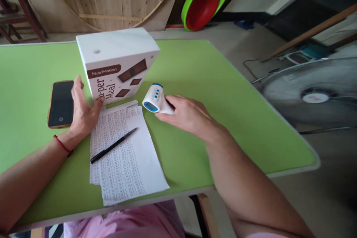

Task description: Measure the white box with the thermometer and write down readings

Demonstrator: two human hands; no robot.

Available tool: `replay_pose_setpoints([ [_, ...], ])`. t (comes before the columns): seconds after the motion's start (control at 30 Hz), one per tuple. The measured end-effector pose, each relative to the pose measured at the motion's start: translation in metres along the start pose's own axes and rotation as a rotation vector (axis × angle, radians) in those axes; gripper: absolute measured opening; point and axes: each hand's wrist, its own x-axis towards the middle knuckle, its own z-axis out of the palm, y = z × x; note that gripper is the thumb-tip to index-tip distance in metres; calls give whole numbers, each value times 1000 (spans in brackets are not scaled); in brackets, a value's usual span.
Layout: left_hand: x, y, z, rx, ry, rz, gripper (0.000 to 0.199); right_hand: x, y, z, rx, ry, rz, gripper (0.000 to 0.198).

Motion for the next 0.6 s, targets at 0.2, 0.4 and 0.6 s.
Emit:
replay_pose_setpoints([
  [0.2,-19,61,-17,-85,104,176,46,4,-6,4,12,-65,28,24],
  [0.4,-50,108,-23,-177,-678,695,18,5,-3,9,-37,-73,35,28],
  [0.6,-58,101,-15,-24,-696,862,28,6,8,15,-24,-11,-48,32],
])
